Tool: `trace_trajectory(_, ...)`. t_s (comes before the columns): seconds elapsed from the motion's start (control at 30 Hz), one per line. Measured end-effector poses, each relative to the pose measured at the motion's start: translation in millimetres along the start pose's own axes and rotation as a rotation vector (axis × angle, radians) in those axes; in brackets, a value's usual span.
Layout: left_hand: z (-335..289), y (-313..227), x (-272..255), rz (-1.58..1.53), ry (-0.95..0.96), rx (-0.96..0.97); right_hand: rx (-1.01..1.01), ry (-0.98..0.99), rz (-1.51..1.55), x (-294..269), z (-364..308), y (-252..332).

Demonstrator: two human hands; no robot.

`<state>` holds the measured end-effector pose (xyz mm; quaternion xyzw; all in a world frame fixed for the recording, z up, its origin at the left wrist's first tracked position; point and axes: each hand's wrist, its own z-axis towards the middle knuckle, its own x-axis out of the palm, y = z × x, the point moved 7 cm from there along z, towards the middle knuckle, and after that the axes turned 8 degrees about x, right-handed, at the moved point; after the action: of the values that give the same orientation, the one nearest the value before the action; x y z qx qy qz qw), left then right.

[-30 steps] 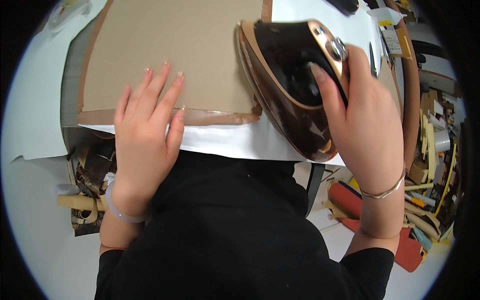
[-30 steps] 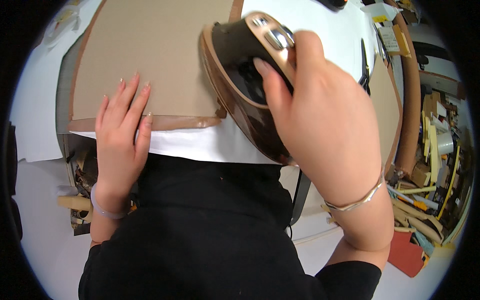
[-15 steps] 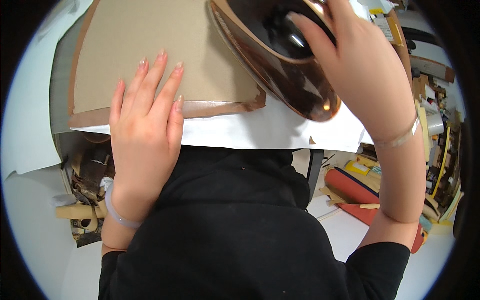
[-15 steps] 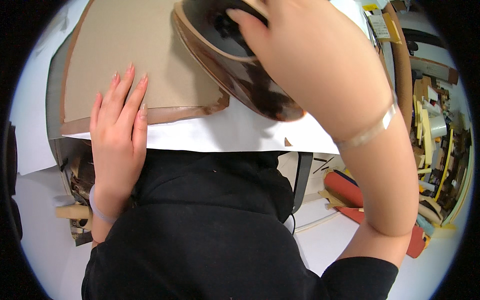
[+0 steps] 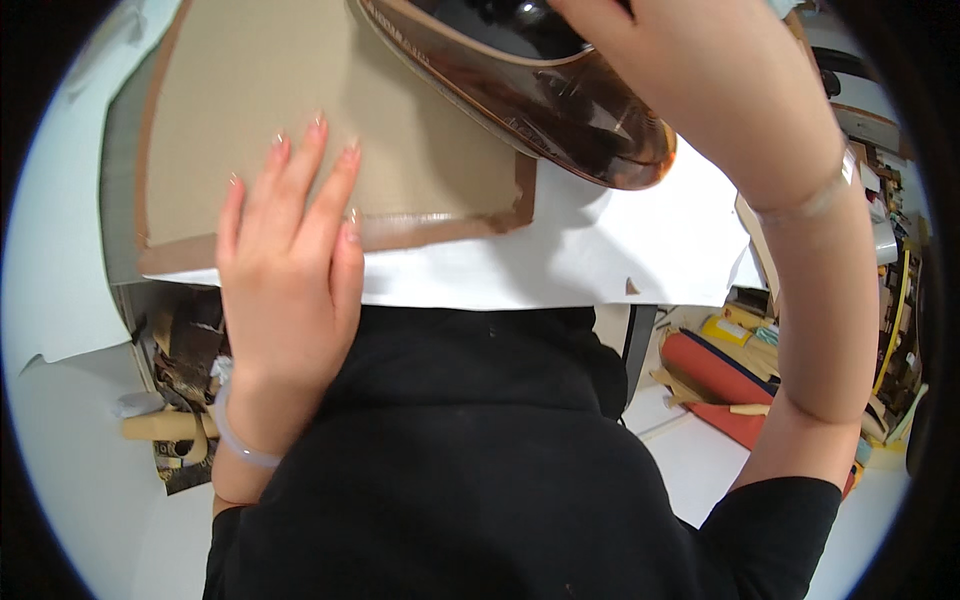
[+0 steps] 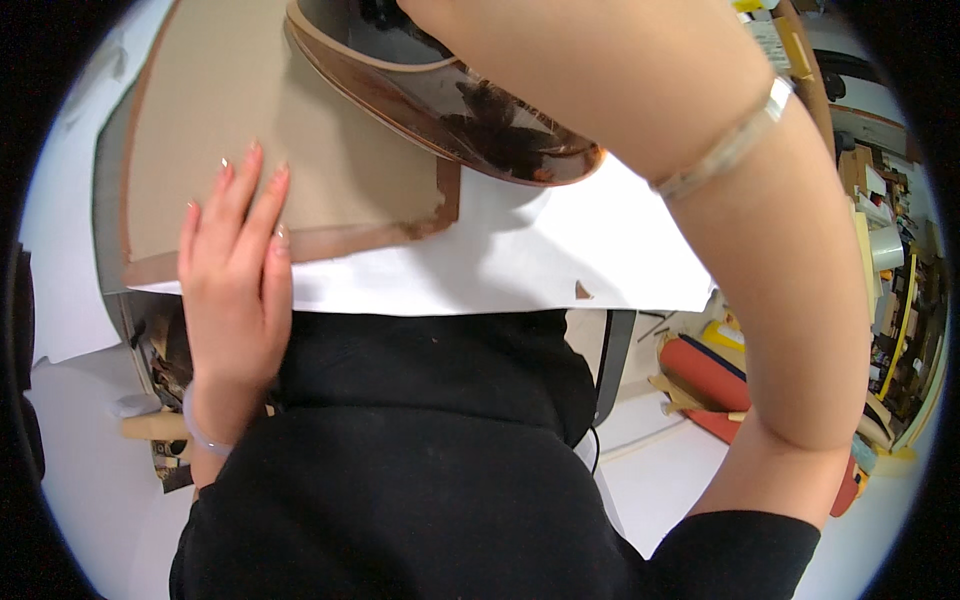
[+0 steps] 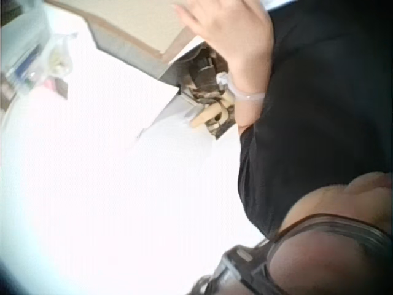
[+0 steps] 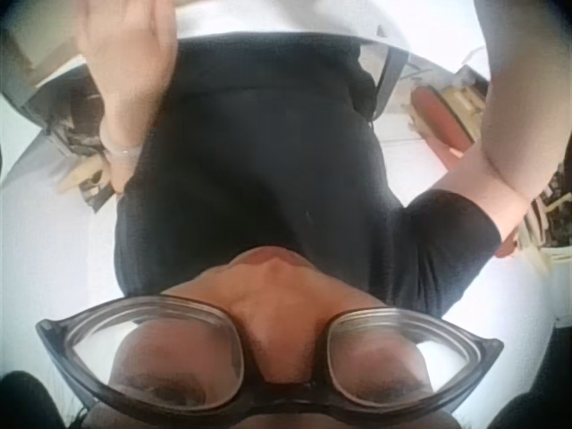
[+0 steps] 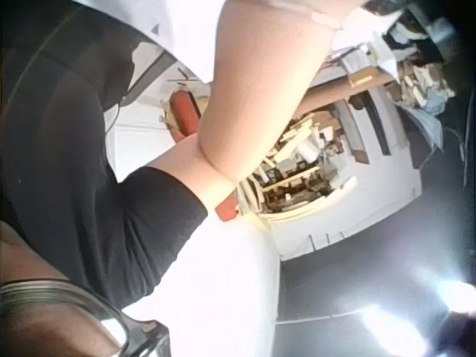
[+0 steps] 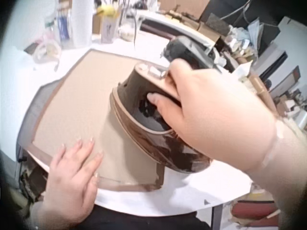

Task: The person irons a rectangular piece of cardboard on a white work surface. They repeatedly lift the cardboard to check the underside, then continue ironing the top surface. The person also uses scissors to trim a small edge of the cardboard before resuming ironing.

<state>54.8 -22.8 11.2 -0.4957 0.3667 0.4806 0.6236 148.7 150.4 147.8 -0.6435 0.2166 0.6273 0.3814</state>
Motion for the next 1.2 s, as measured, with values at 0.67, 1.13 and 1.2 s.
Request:
trace_trajectory(0.67, 0, -4, -13, -0.154, -0.001, -0.055, 0.109, -0.417, 0.708, 4, 226, -251)
trace_trajectory(1.13, -3, -6, -12, -0.129, -0.037, -0.076, 0.152, -0.118, 0.633, 56, 232, -299)
trace_trajectory(1.2, -2, -6, -10, -0.137, -0.04, -0.065, 0.197, -0.2, 0.37, 43, 218, -300)
